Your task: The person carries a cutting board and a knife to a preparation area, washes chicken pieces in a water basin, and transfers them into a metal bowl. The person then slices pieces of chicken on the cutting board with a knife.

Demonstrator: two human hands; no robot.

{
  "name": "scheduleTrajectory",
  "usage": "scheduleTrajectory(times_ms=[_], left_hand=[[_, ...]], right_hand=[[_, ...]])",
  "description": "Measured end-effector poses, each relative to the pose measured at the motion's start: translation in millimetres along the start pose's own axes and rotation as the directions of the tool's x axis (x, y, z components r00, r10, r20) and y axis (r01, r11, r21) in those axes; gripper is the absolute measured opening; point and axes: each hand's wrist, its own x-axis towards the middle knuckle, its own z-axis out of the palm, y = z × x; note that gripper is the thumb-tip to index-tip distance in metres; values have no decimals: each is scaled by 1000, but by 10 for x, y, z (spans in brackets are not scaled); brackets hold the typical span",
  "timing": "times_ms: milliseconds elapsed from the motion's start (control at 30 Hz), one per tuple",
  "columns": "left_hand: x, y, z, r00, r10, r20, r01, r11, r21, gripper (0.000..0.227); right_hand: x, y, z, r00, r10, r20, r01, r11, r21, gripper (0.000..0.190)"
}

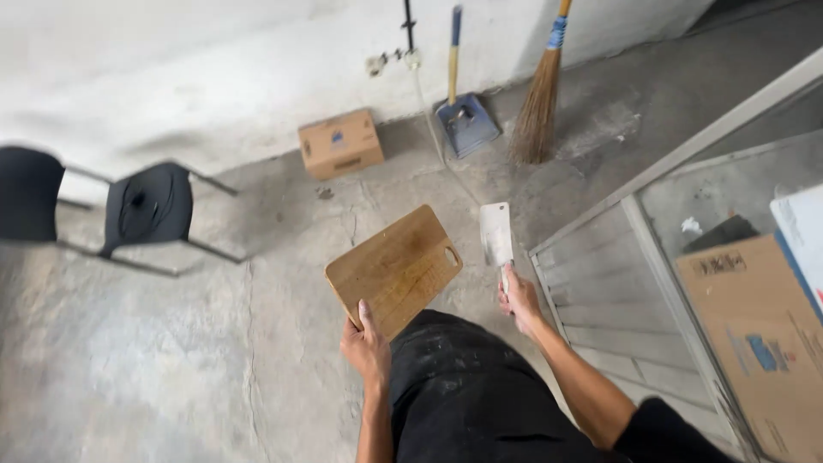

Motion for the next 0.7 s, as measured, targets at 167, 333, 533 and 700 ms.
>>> scheduleTrajectory(times_ms=[167, 333, 533, 700], left_hand=[[852, 427, 1131, 980, 84, 181, -113, 981, 160, 48], [1606, 578, 2676, 889, 152, 431, -184, 982, 32, 48], [2248, 1414, 4214, 735, 283, 616, -353, 936, -9, 42], [2477, 2163, 5316, 649, 266, 713, -462, 882, 91, 45]], right_hand=[[335, -857, 305, 953, -83, 291, 45, 990, 132, 52], [1228, -1401, 404, 907, -92, 410, -51, 944, 325, 49], [2569, -2053, -332, 935, 70, -348, 83, 910, 406, 55], [2965, -2564, -945, 689, 82, -720, 327, 852, 409, 49]])
